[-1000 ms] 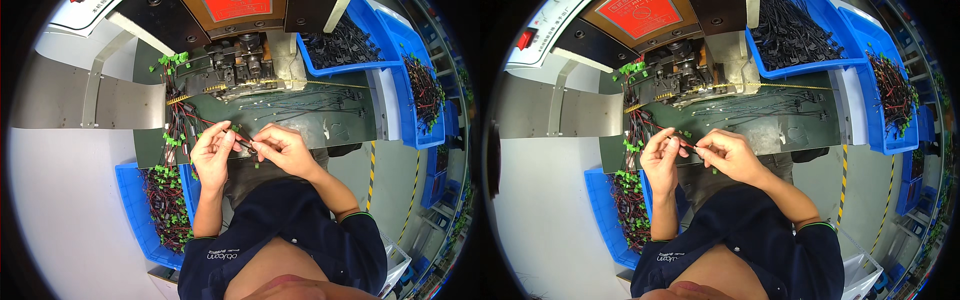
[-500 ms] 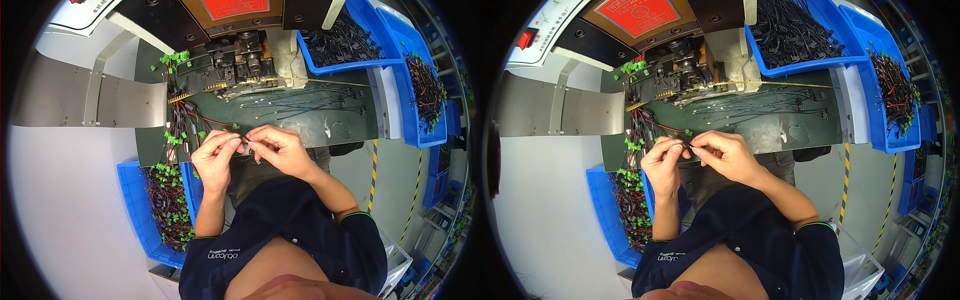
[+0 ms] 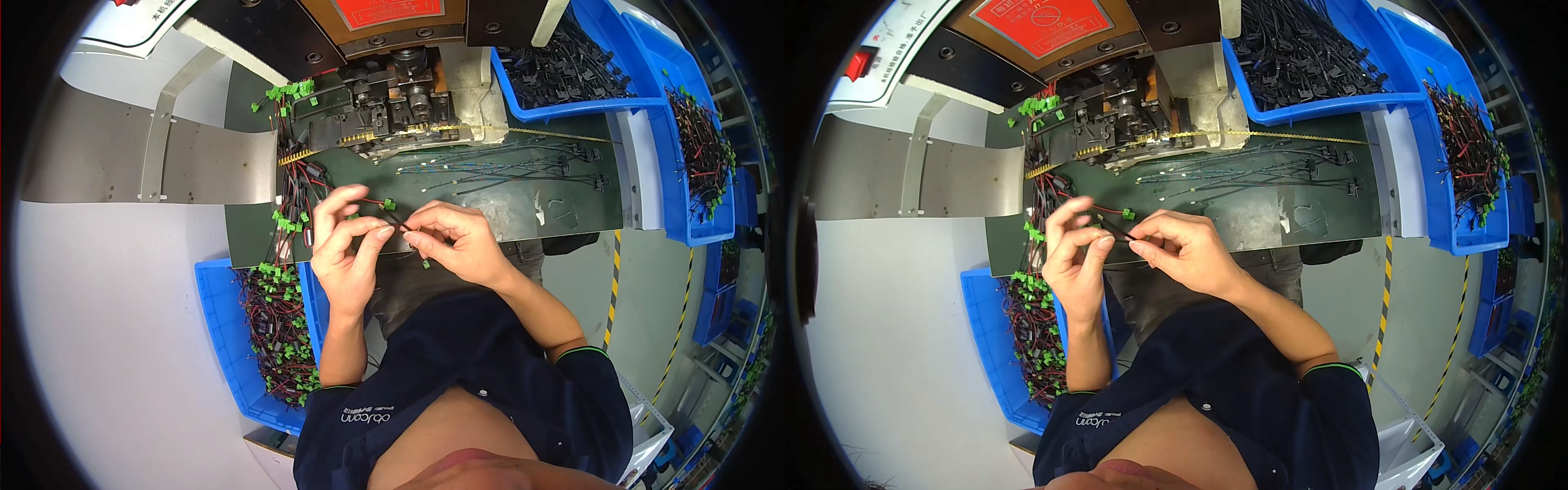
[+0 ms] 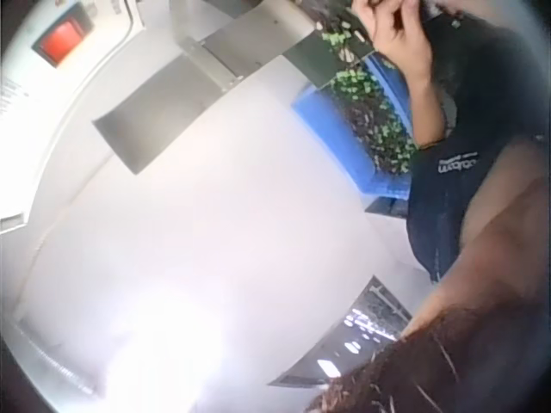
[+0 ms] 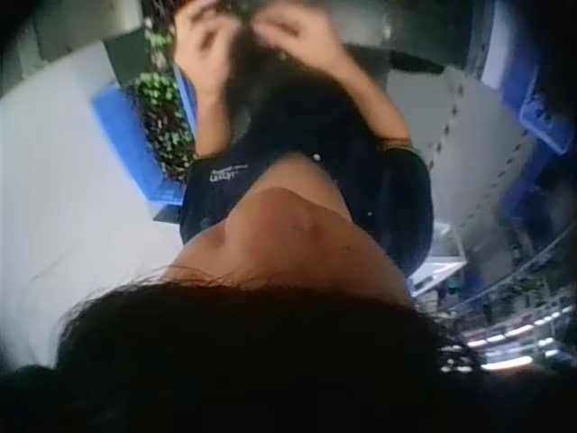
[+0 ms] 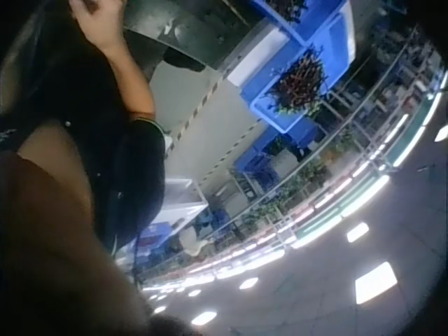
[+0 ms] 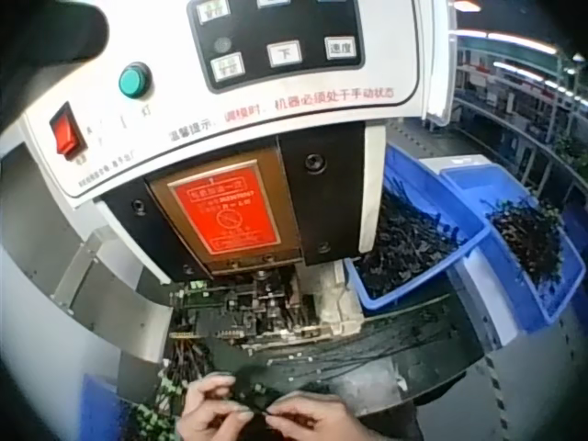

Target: The person joins wire ends together by hand, inserts them into a crimping machine to crimp them, and places the finished wire assemblies into a bin.

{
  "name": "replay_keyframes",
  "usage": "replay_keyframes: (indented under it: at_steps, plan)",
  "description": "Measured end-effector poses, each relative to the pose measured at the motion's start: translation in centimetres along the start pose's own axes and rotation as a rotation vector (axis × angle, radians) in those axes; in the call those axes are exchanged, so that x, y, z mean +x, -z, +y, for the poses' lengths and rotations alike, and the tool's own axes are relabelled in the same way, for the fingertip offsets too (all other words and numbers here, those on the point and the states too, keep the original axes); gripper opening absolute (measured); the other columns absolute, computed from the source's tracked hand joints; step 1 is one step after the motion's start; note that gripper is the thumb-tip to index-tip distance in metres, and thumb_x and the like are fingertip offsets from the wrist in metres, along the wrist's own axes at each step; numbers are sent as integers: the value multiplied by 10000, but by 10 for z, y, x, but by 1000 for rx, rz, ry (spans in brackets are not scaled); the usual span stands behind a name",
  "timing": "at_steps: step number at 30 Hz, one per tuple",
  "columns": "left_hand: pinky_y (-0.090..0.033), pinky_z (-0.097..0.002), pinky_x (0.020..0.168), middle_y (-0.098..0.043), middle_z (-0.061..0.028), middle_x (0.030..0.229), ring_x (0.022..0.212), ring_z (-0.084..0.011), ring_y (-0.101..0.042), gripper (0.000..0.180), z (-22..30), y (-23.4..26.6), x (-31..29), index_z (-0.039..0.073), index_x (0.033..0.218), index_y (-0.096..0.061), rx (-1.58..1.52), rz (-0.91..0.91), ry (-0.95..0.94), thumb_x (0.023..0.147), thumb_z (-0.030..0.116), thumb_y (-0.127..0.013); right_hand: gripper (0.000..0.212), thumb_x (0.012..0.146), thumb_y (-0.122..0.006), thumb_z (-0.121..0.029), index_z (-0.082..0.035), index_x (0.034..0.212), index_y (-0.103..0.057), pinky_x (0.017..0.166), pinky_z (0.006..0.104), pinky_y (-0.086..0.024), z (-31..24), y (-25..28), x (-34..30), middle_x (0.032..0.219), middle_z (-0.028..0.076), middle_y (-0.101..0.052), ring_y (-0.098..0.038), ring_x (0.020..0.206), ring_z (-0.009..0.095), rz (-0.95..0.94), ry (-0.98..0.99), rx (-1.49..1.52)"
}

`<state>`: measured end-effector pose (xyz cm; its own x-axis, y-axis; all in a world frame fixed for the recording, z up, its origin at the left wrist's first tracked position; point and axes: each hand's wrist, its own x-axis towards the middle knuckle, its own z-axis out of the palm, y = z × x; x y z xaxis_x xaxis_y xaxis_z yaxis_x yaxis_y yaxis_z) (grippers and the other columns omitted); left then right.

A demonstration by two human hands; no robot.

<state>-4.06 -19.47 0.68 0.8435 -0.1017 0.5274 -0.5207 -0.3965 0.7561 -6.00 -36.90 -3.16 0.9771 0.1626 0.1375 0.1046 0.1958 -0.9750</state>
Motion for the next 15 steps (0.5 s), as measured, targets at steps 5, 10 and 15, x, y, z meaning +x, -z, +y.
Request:
replay_keyframes:
  at_steps: [5,10,15]
  plan:
    - [-512,-258,777,-644,-126,1019,898,-164,-641,116,-3,-2,-10,-44,965,-663,-554,-96,338,854,-67,-692,115,902,-687,-26,32,1001,-681,540,218,-484,-2,4,2,816,43,-665,-612,651,70,-3,-9,41]
    - [-509,-220,731,-656,-102,967,841,-119,-636,157,-10,1,-12,-57,999,-671,-609,-109,414,847,-83,-702,114,920,-675,-41,27,1011,-682,551,214,-483,-5,10,3,800,24,-658,-591,649,56,-26,-91,137]
    - [-498,-206,689,-678,-78,905,783,-80,-611,127,-12,2,-11,-52,961,-695,-622,-91,515,838,-62,-728,100,928,-658,-20,43,1005,-665,556,217,-481,-5,9,2,822,47,-657,-596,658,67,-45,-110,132]
